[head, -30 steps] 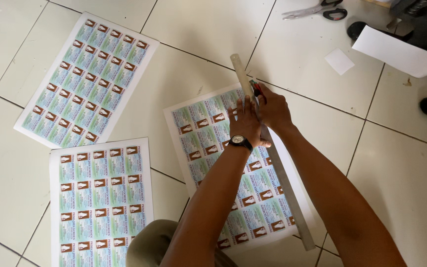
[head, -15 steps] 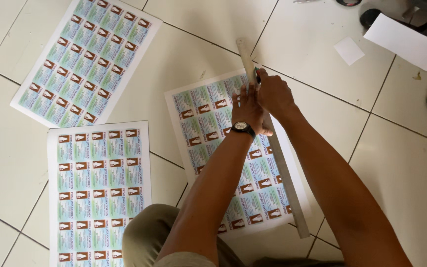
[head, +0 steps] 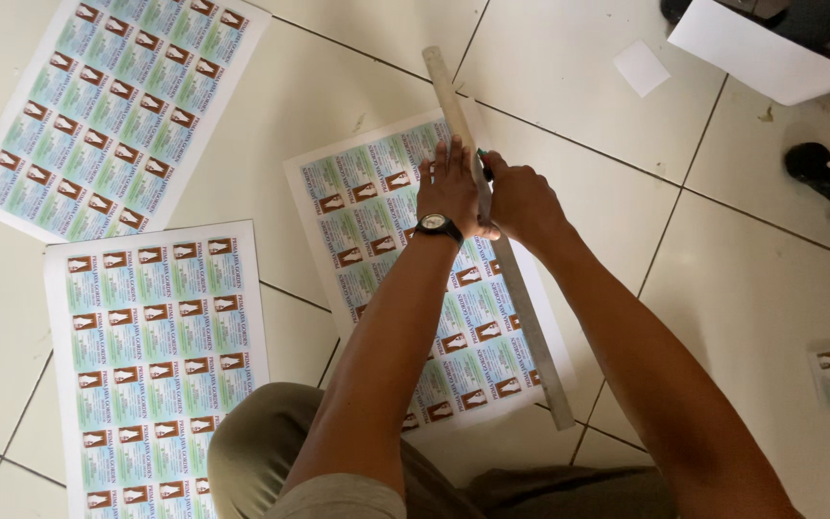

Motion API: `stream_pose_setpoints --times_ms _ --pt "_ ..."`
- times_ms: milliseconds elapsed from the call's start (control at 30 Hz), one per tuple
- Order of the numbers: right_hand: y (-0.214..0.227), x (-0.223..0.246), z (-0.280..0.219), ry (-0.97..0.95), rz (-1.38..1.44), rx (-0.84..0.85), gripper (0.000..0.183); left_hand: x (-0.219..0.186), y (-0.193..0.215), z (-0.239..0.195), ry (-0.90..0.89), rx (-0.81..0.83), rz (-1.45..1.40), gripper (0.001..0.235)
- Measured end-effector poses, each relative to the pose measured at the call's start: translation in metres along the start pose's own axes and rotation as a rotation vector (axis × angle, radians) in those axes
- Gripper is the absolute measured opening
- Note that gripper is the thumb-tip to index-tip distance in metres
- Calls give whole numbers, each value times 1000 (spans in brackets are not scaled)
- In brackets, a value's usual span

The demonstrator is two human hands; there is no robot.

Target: The person sits on the floor and uses a ruler and a utility knife to cut a sheet of printed paper into smaller sections. They align the ruler along the printed lines and make straight cuts, repeating the process across the sheet.

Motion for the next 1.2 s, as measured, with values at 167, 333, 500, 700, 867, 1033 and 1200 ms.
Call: stream_pose_setpoints --times_ms 167,333,500,700,867,1033,1200 --pt "-26 -22 -11 0 3 45 66 -2 3 -2 16 24 22 149" --pt "-50 -37 -43 -5 -21 56 57 -4 5 1 31 59 13 150" --pt "-85 -62 -70 -77 11 137 61 -5 10 -3 63 165 64 154" --pt "-121 -87 -121 -75 39 151 59 -8 11 -5 99 194 115 154" --pt "-155 -112 -155 -147 -26 192 61 -9 9 -1 101 207 83 155" --pt "-185 -134 -191 -212 26 201 59 -9 5 4 107 216 89 156" --pt "-215 -153 -211 -242 -53 247 85 -8 7 5 120 200 131 157"
Point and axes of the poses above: each hand's wrist, its own z-axis towards the middle knuckle, its own y-axis out of the back of the hand, x = y × z, the point moved 7 cm from there along z, towards the middle knuckle, and after that the axes turned 13 degrees about x, right-handed, at the moved point
